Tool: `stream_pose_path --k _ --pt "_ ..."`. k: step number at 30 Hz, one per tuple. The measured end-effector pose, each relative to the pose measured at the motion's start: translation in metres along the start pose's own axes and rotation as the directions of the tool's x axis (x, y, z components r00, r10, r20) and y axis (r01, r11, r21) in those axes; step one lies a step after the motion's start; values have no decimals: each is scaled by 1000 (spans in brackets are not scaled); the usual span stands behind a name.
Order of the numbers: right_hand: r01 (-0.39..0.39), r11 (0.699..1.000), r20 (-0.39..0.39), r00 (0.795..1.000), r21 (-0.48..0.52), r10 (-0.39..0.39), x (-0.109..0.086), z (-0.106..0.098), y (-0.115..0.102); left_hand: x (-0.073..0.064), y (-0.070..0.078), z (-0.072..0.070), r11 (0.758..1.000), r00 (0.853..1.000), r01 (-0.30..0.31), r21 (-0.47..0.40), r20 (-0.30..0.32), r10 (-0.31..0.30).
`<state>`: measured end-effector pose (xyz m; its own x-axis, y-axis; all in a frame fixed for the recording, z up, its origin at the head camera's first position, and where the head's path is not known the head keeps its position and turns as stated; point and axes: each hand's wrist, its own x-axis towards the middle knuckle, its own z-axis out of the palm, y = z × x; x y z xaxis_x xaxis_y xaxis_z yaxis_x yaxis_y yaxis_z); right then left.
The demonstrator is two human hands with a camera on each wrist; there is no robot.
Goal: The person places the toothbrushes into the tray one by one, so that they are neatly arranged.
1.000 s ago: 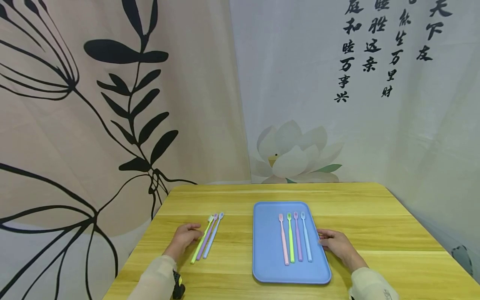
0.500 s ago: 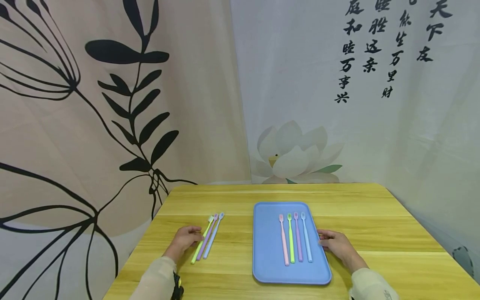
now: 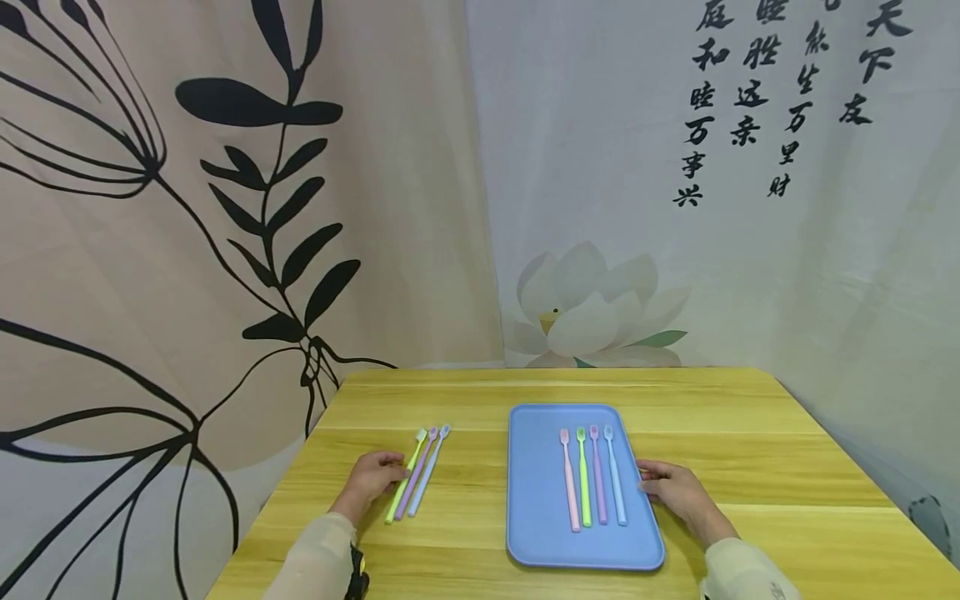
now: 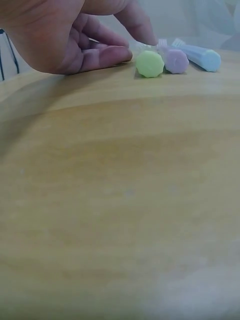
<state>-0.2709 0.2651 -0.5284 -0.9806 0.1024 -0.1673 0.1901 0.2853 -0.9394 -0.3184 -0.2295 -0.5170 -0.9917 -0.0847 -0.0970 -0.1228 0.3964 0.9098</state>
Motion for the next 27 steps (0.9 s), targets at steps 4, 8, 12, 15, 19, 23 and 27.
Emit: stream_pose_path --k 4,8,12,15,19,23,27 --pt "0 1000 3 1000 5 0 -1 0 -1 0 0 2 1000 1000 0 15 -3 0" --pt "-2 1000 9 1000 6 2 -1 -1 -1 1 -1 3 999 1000 1 37 -13 -1" --pt "-1 1000 3 1000 -2 1 1 0 1 1 -1 4 998 1000 -17 61 -22 18" --pt "-1 1000 -4 1000 -8 0 1 0 2 1 0 4 997 999 -28 71 -34 30" --pt "1 1000 -5 1000 -16 -1 1 0 2 1 0 5 996 998 -33 86 -44 37" --pt "12 1000 -6 1000 -25 -12 1 0 0 2 0 6 990 997 -48 136 -60 56" --pt "13 1000 -7 1000 -25 -13 1 0 0 3 1 9 972 992 -71 226 -90 93"
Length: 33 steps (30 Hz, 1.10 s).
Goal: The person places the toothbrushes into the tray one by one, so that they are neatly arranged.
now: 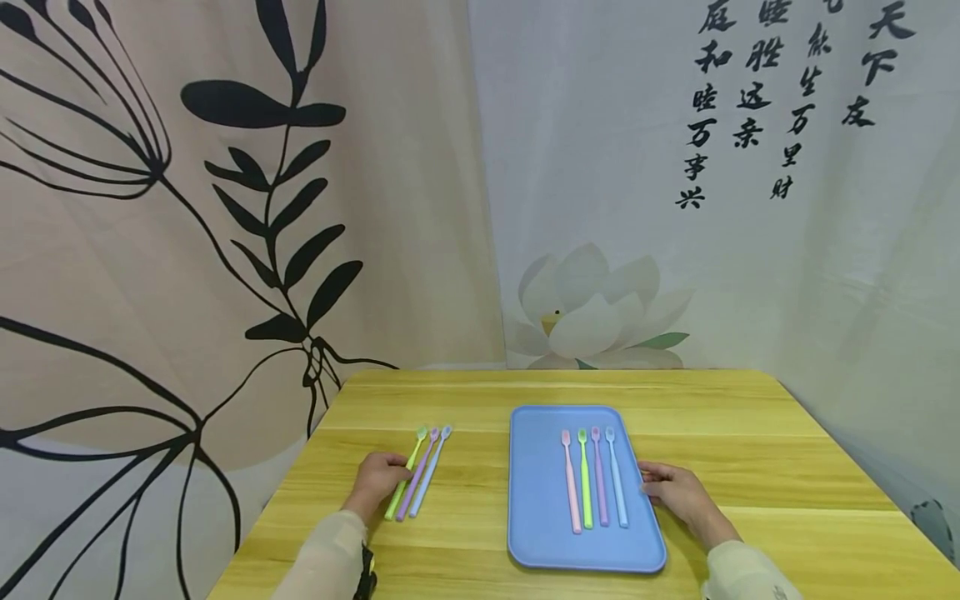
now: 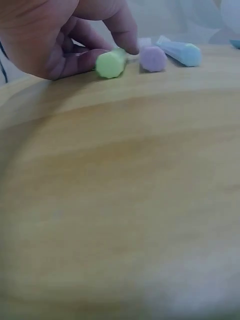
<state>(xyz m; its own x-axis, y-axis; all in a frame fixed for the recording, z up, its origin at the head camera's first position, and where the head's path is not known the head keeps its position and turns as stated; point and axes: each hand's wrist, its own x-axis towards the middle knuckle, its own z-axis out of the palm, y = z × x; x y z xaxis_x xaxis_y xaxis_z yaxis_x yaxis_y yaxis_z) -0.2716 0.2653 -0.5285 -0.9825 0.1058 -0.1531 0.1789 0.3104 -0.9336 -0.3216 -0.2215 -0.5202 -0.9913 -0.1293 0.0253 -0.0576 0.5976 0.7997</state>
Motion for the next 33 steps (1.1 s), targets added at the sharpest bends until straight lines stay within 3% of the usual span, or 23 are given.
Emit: stream_pose_path --k 9,23,33 --pt "-3 1000 -1 1000 5 3 0 0 3 0 6 1 999 998 38 38 -47 -36" --pt "-11 1000 -2 1000 8 11 0 0 0 10 19 -10 989 991 101 -111 -80 -110" --pt "-7 1000 2 1000 6 7 2 0 2 13 38 -7 984 987 118 -133 -96 -132"
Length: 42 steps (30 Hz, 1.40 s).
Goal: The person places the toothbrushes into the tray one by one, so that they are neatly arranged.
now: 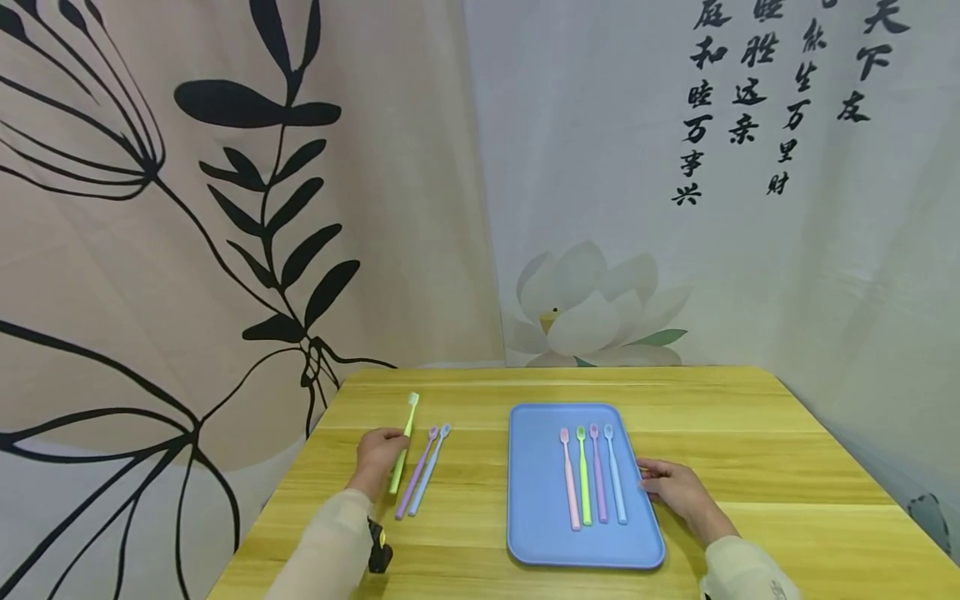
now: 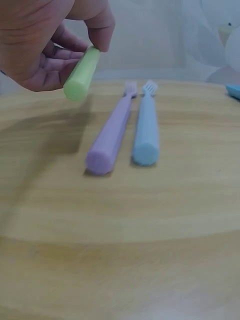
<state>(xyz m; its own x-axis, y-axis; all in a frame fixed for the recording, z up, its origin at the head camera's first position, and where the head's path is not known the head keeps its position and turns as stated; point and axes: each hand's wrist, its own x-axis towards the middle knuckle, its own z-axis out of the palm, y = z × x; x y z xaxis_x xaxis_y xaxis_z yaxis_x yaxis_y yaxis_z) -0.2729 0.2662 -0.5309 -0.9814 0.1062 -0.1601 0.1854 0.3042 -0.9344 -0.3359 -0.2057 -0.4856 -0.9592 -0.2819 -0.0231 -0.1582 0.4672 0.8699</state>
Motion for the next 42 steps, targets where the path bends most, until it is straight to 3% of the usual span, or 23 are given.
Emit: stream_pose_path --k 9,15,23,31,42 --pt "3 1000 5 1000 0 -3 0 0 0 -5 20 13 1000 1000 -12 -26 -21 11" --pt "-6 1000 4 1000 2 6 0 0 0 -6 26 24 991 1000 -16 -129 3 17" --pt "-3 1000 -1 1000 4 3 -2 0 -4 -12 39 42 962 998 16 -274 60 0" --pt "5 1000 -2 1000 2 -5 -1 0 -2 -19 49 57 963 998 21 -269 67 -3" --pt "10 1000 -5 1000 -15 -10 -2 -1 -2 -26 56 79 937 996 40 -346 88 -10"
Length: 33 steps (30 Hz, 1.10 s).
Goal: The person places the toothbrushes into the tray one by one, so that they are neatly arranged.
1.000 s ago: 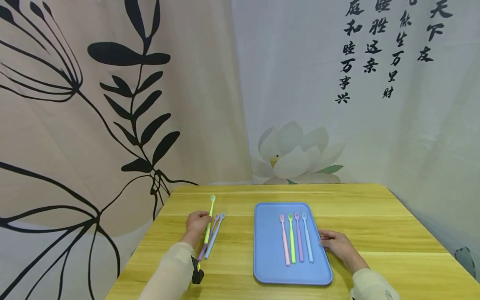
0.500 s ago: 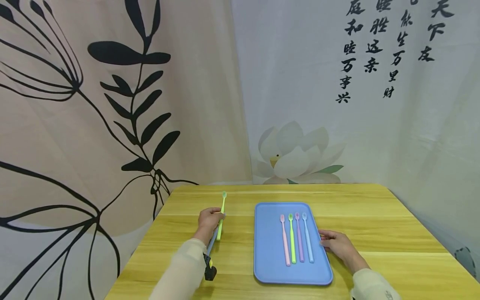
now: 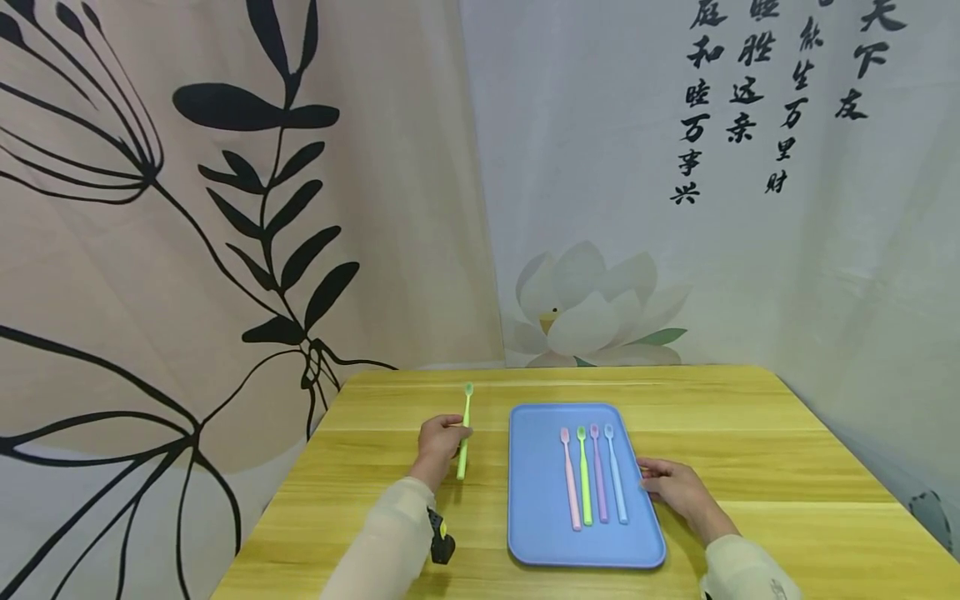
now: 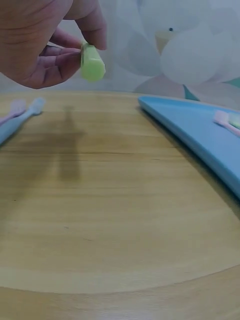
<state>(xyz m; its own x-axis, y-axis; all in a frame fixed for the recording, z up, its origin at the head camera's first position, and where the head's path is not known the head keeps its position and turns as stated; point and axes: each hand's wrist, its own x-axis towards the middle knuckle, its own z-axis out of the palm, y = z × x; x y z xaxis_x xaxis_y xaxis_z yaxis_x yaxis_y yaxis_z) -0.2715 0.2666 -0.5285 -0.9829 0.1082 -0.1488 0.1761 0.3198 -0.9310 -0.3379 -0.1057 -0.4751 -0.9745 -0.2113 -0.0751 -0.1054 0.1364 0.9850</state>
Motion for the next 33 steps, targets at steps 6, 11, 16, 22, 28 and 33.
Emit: stream_pose_path --k 6,11,16,22,28,33 --pt "-2 1000 0 1000 1 2 0 0 -1 -2 -2 12 1000 1000 6 -29 16 -5" --pt "-8 1000 2 1000 8 8 0 0 -2 -7 0 23 1000 1000 5 -21 17 -5" --pt "-12 1000 4 1000 24 12 0 0 -2 -12 -1 35 1000 1000 17 -16 19 -16" --pt "-18 999 6 1000 29 17 1 1 0 -18 -2 49 999 999 24 -29 37 -23" --pt "-13 1000 -3 1000 29 13 2 1 0 -27 -1 64 999 998 23 -37 60 -21" --pt "-14 999 -2 1000 31 14 1 1 -1 -34 0 77 1000 998 13 -7 57 -12"
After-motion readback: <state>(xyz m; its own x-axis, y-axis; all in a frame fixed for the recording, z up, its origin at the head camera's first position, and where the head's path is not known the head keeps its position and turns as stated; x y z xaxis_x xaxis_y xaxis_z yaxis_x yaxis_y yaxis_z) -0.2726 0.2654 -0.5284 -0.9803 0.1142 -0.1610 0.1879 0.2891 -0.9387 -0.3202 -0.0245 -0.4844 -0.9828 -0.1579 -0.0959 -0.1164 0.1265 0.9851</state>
